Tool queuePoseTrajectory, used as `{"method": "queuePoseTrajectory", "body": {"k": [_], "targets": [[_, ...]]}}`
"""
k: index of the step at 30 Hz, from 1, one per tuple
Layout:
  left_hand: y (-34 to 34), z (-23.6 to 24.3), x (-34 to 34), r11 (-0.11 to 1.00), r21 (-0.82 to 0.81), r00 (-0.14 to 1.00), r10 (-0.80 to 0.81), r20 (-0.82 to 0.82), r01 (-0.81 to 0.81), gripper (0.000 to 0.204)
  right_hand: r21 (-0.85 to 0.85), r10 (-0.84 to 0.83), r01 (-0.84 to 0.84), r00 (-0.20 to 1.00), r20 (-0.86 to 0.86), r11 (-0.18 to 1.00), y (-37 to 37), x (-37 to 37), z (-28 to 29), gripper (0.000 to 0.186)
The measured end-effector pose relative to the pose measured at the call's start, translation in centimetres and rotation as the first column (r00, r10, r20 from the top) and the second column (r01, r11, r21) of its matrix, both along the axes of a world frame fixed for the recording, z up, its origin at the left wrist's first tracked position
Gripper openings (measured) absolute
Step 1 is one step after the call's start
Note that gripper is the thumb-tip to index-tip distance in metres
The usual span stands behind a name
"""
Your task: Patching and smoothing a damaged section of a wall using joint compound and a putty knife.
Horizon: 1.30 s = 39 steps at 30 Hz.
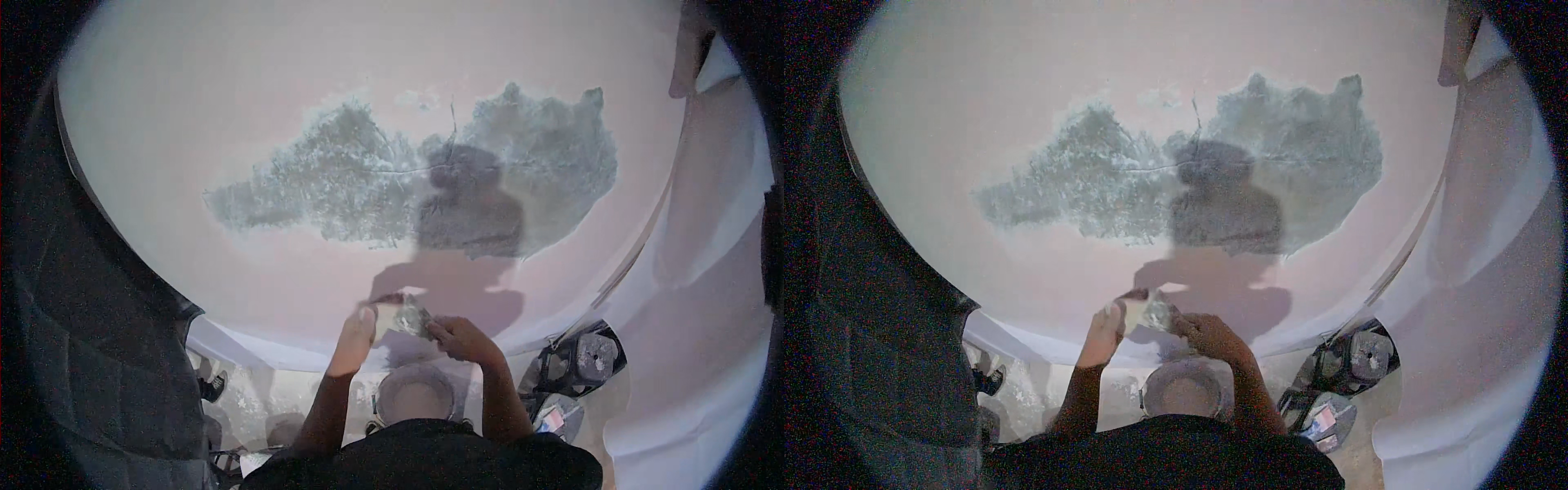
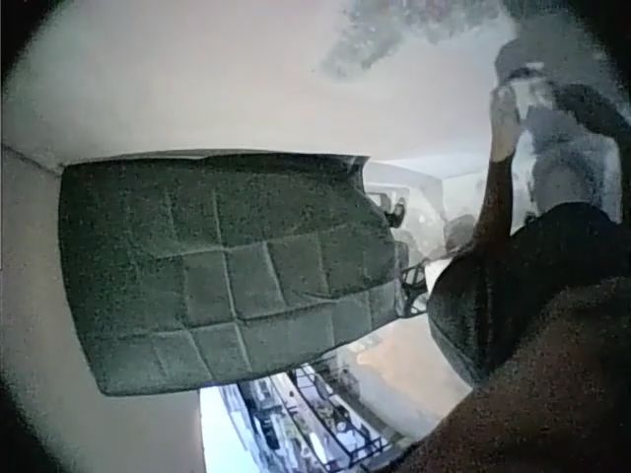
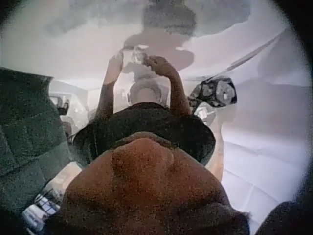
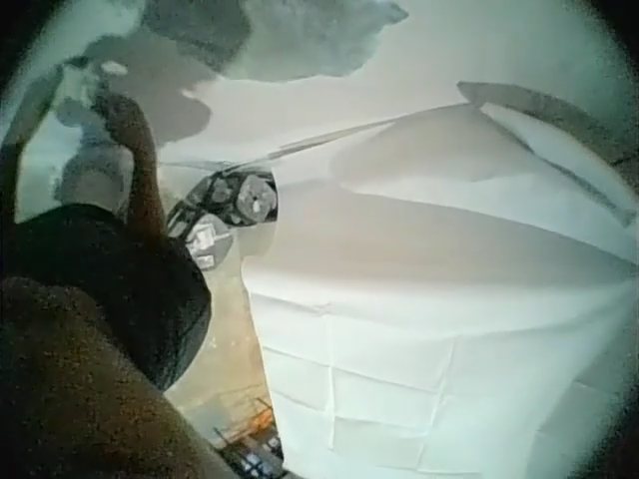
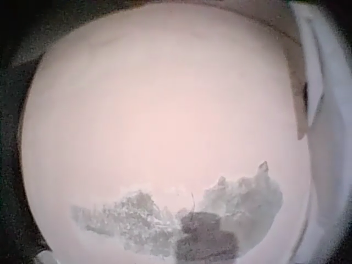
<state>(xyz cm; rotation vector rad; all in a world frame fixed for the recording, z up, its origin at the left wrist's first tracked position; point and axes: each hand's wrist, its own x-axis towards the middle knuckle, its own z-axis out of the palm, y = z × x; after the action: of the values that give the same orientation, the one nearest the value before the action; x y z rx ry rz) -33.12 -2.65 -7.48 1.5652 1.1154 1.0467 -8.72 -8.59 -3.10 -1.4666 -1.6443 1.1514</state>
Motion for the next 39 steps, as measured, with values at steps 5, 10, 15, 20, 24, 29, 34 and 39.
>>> {"method": "queuePoseTrajectory", "body": {"k": [5,10,15,20,24,29,34,39], "targets": [[-2.3,-6.1,0.7,0.956,0.288,0.970,0.020,-0.244,0.053,0.039,0.062,0.056,-0.058,0.998,0.032,0.996,-1.7,1.7,-1.9,0.040],[-4.4,-8.1,3.0,0.982,-0.097,0.983,-0.149,0.109,0.160,0.046,0.289,0.058,-0.084,0.993,0.099,0.954,-1.4,2.7,-7.4,0.036],[-5.3,-4.7,2.3,0.942,-0.305,0.882,0.020,0.472,0.141,0.055,0.054,-0.074,0.077,0.996,-0.057,0.996,0.4,4.1,-5.9,0.038],[-5.8,-2.6,2.5,0.931,-0.305,0.876,-0.030,0.482,0.200,0.059,0.333,-0.115,0.223,0.942,-0.315,0.916,8.1,2.0,3.3,0.031],[-6.9,-1.3,2.7,0.928,-0.327,0.856,0.018,0.516,0.177,0.057,0.383,-0.334,0.454,0.879,-0.340,0.805,13.1,0.7,9.4,0.033],[-7.0,-0.9,2.6,0.922,-0.360,0.900,0.030,0.435,0.143,0.059,0.678,-0.453,0.491,0.855,-0.253,0.548,18.2,2.0,10.1,0.031],[-5.6,-1.2,1.4,0.925,-0.327,0.885,-0.020,0.465,0.193,0.057,0.581,-0.485,0.536,0.835,-0.260,0.612,18.8,1.5,11.3,0.032],[-4.6,-0.9,1.0,0.905,-0.365,0.869,-0.008,0.494,0.216,0.055,0.554,-0.490,0.521,0.844,-0.218,0.649,18.8,1.2,11.1,0.036]]}}
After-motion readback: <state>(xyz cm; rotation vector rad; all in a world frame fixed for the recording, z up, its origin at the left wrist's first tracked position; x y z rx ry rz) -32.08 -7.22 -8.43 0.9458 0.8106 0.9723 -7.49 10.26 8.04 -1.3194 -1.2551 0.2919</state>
